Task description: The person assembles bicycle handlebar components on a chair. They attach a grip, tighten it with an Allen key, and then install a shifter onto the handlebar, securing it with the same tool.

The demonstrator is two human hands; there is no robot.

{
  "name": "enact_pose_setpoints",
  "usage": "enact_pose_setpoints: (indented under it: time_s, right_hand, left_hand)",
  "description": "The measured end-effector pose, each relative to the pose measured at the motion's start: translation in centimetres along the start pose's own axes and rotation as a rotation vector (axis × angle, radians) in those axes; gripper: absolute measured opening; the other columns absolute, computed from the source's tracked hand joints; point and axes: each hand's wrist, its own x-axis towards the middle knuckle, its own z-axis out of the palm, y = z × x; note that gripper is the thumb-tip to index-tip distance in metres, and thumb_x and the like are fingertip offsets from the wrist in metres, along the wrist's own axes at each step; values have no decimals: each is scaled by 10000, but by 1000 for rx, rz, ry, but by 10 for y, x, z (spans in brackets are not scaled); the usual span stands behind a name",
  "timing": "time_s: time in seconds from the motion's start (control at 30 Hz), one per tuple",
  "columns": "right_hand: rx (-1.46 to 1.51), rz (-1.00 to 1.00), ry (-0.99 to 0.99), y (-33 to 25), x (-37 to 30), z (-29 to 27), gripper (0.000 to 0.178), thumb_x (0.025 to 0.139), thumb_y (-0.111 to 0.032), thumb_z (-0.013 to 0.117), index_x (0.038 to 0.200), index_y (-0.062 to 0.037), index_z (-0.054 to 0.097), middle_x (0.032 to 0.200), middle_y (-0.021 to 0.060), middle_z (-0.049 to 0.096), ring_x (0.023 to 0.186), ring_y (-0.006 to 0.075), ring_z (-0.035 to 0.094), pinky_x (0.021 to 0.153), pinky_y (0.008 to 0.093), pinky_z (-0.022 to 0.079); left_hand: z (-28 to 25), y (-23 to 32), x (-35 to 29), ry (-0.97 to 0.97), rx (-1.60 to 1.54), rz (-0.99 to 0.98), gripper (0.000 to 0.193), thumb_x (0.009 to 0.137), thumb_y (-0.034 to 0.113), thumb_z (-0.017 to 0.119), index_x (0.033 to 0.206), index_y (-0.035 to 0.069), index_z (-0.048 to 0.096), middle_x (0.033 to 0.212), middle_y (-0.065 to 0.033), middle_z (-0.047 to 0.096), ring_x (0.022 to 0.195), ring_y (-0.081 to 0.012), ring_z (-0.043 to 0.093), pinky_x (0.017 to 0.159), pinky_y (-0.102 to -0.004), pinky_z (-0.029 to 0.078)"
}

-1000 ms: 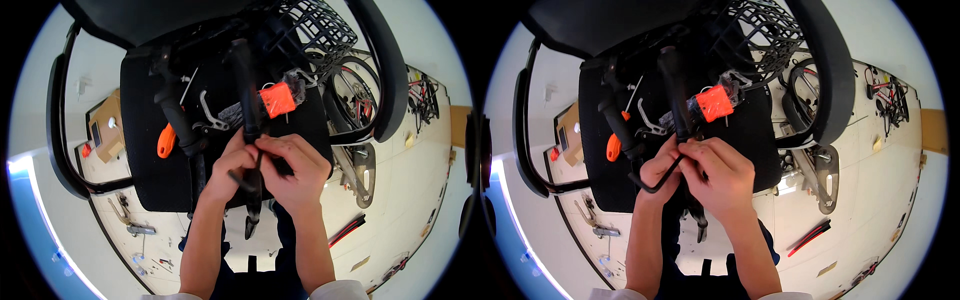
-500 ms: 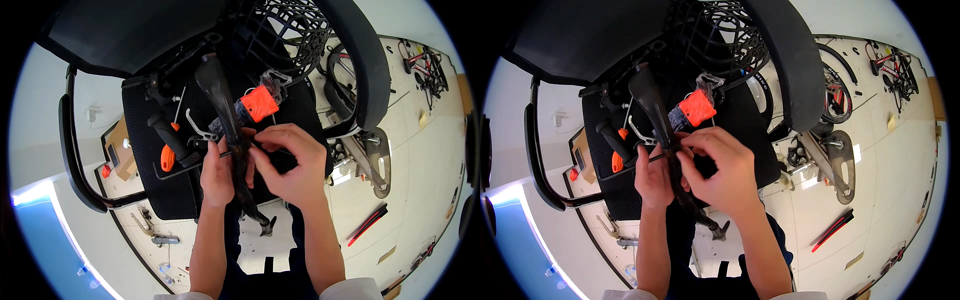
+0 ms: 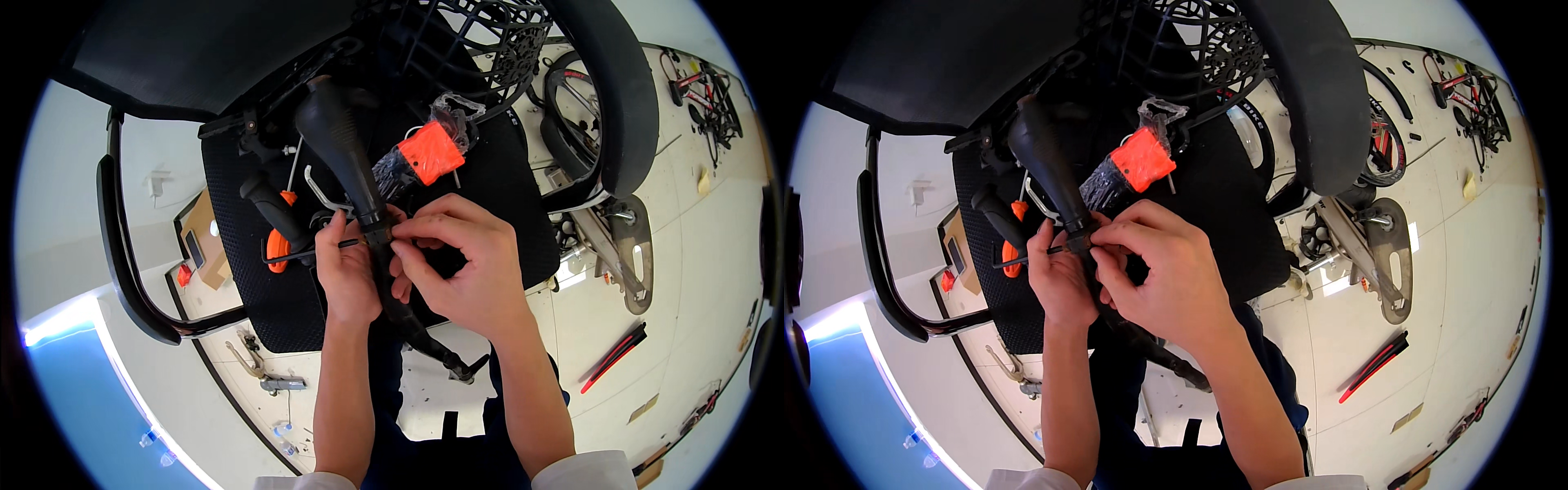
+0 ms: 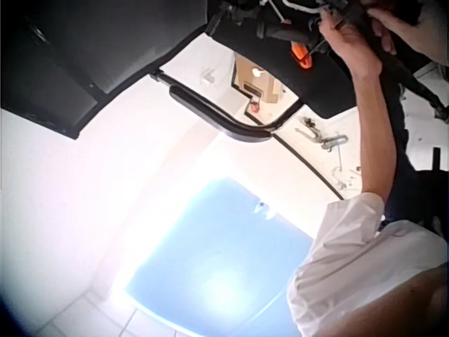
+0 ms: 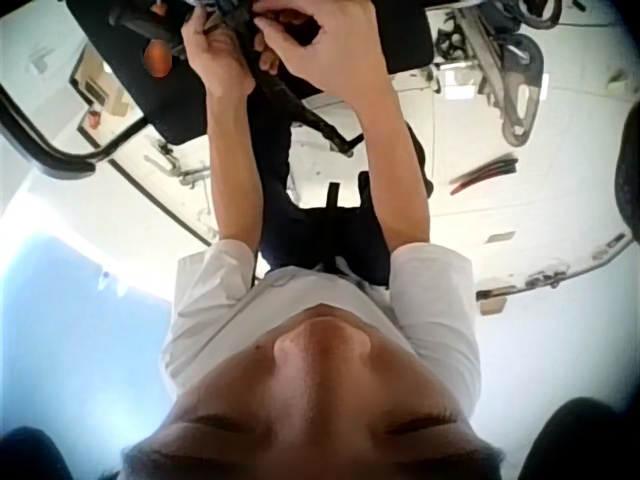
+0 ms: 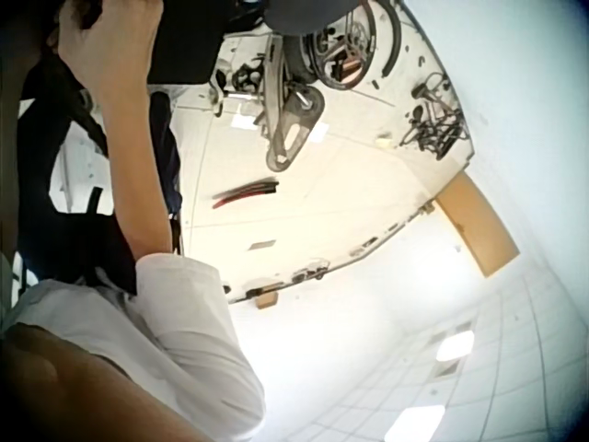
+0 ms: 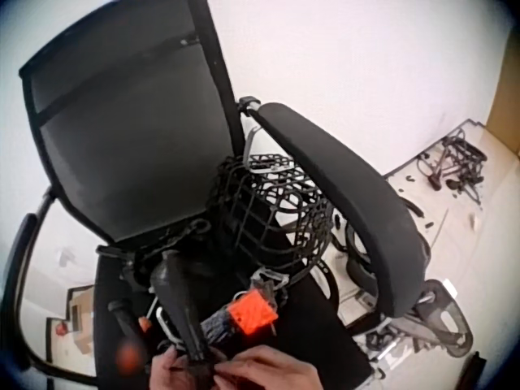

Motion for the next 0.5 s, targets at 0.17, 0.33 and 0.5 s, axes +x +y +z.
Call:
enact_pose_setpoints:
  time_s: [0.17, 0.33, 0.5]
  right_hand:
    - [-66, -14, -1, 0, 2, -2, 146, 749, 28, 740, 887, 30, 691, 840, 80, 636, 672, 170, 679, 624, 263, 557]
    - [-98, -25, 6, 1, 5, -2, 179, 743, 10, 750, 913, 20, 693, 834, 72, 646, 664, 160, 650, 607, 256, 522]
    - [-132, 58, 10, 7, 6, -1, 180, 761, -14, 747, 929, 15, 685, 835, 74, 644, 651, 174, 639, 583, 267, 511]
  left_hand:
    - [1, -1, 1, 41, 21, -27, 621, 958, 516, 294, 1090, -15, 588, 780, -113, 633, 585, -188, 565, 438, -279, 414]
    - [-8, -2, 0, -18, 37, -5, 523, 940, 407, 392, 1202, -19, 547, 996, -117, 637, 865, -213, 606, 725, -310, 481]
    - [-1, -2, -3, -6, 189, 51, 536, 846, 151, 486, 1346, -41, 447, 1218, -151, 575, 1195, -261, 523, 1088, -371, 350]
